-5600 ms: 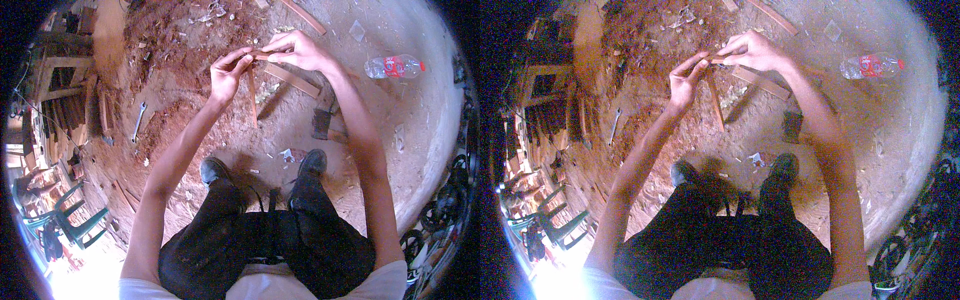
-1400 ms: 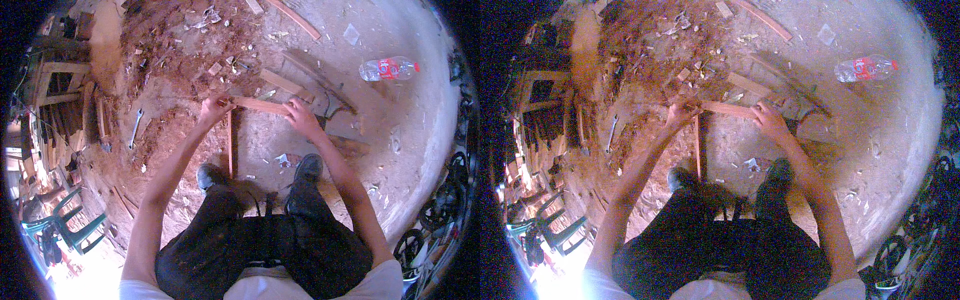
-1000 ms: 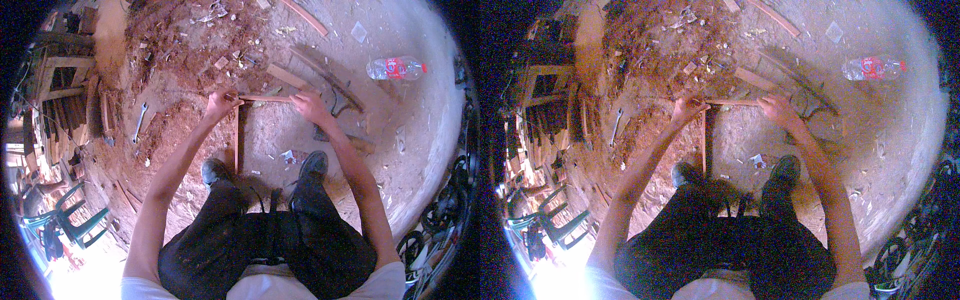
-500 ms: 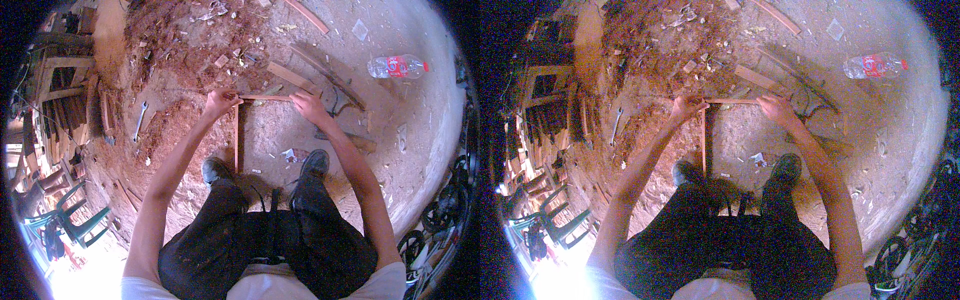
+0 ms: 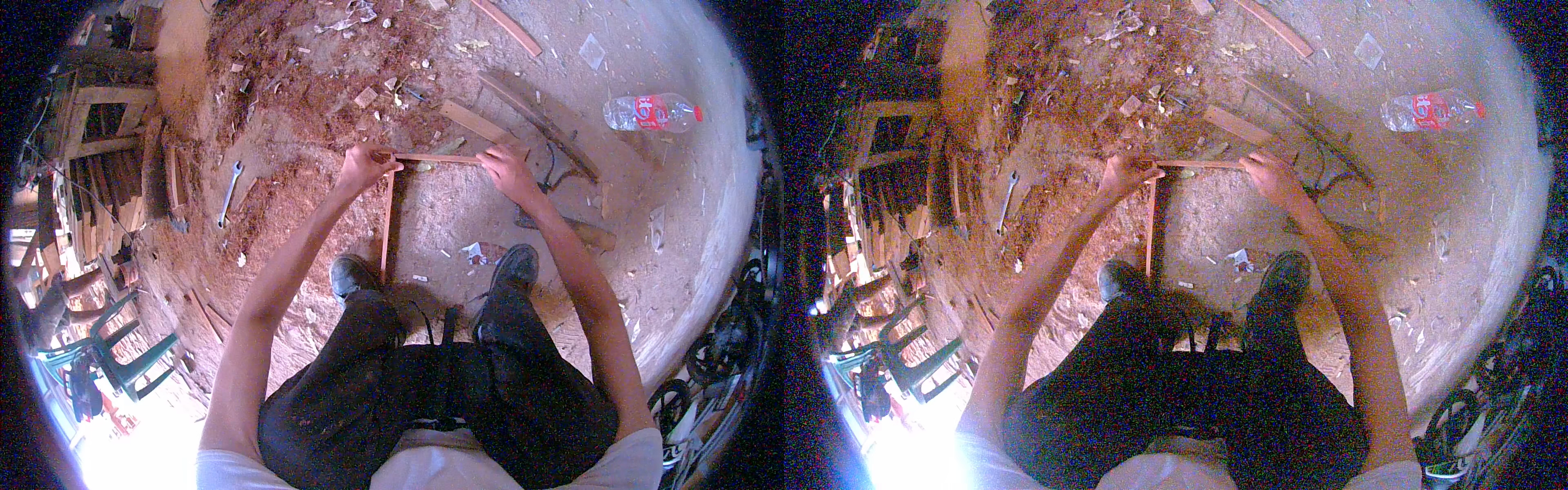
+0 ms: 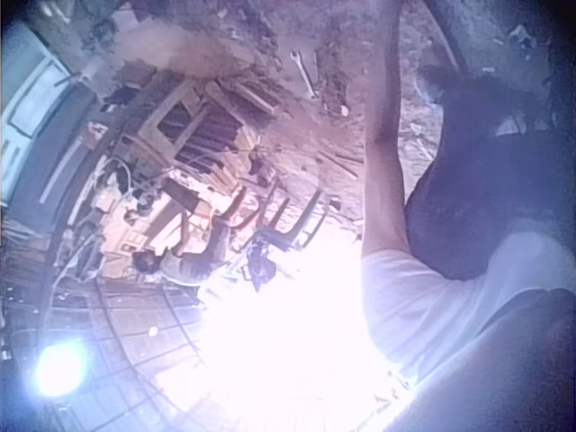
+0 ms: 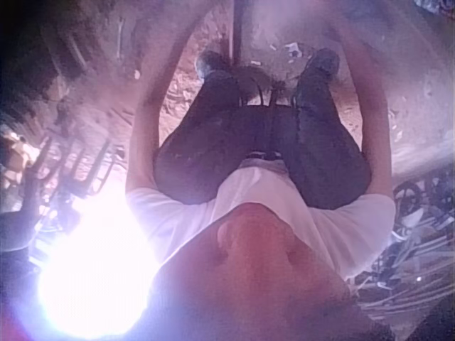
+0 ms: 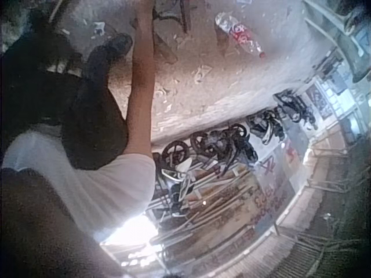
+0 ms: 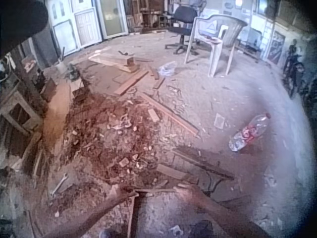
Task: The person assembles pieces of wood into a rectangular frame by hand, aligning the joints and pressing them together.
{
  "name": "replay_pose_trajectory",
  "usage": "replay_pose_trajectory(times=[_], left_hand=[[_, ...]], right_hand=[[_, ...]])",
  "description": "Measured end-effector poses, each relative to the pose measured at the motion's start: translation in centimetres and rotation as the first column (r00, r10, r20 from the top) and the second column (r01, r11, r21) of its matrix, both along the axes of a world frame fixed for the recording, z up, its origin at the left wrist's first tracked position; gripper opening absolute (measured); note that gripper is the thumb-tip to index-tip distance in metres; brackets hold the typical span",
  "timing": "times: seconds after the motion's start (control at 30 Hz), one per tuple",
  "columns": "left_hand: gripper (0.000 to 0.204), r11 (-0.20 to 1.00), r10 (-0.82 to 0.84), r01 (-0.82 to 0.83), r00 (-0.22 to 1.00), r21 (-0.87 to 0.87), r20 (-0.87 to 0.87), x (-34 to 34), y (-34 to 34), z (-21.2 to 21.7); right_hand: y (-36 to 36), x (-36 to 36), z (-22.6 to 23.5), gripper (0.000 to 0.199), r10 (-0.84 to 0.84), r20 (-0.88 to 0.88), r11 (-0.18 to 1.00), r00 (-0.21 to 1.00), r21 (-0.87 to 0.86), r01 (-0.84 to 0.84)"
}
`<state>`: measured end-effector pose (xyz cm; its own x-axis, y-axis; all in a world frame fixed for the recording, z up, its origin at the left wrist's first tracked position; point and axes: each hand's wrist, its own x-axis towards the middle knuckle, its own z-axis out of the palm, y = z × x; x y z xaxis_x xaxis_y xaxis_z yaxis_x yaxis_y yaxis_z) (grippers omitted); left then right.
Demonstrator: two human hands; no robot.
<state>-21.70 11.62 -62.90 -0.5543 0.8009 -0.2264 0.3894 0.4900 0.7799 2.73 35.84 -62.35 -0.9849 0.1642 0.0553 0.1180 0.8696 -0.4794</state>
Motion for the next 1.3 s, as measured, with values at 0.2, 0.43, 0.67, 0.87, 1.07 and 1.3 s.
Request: replay_pose_trajectory(times=[0.2,0.43,0.67,0.87,1.07,1.3], left_hand=[[0.049,1.000,-0.017,0.017,1.000,-0.014,0.002,0.1,0.3,0.1],[0.052,0.998,-0.003,0.007,0.998,-0.064,0.060,0.6,0.6,0.8],[0.047,0.994,-0.052,0.053,0.998,-0.092,0.017,0.2,-0.1,0.4],[0.058,0.987,-0.132,0.122,0.986,-0.105,-0.104,0.5,0.9,0.9],[0.040,0.997,-0.073,0.075,0.996,0.030,-0.048,0.5,-0.1,0.9],[0.029,0.983,-0.032,-0.012,0.972,0.183,0.233,0.3,-0.2,0.5]], right_hand=[[0.4,0.0,-0.8,0.028,-0.015,-0.056,1.000,0.998,-0.011,0.014],[0.7,0.2,-1.3,0.028,-0.034,-0.052,0.999,0.998,0.039,0.036],[0.2,0.0,-1.0,0.027,-0.044,-0.079,0.995,0.996,0.091,0.051],[0.7,0.5,-0.4,0.027,-0.044,-0.118,0.982,0.992,0.178,0.065],[-0.1,0.1,-1.1,0.023,-0.032,-0.156,0.987,0.987,0.150,0.055],[-0.1,-0.6,-0.1,0.018,-0.006,-0.190,0.992,0.982,0.126,0.031]])
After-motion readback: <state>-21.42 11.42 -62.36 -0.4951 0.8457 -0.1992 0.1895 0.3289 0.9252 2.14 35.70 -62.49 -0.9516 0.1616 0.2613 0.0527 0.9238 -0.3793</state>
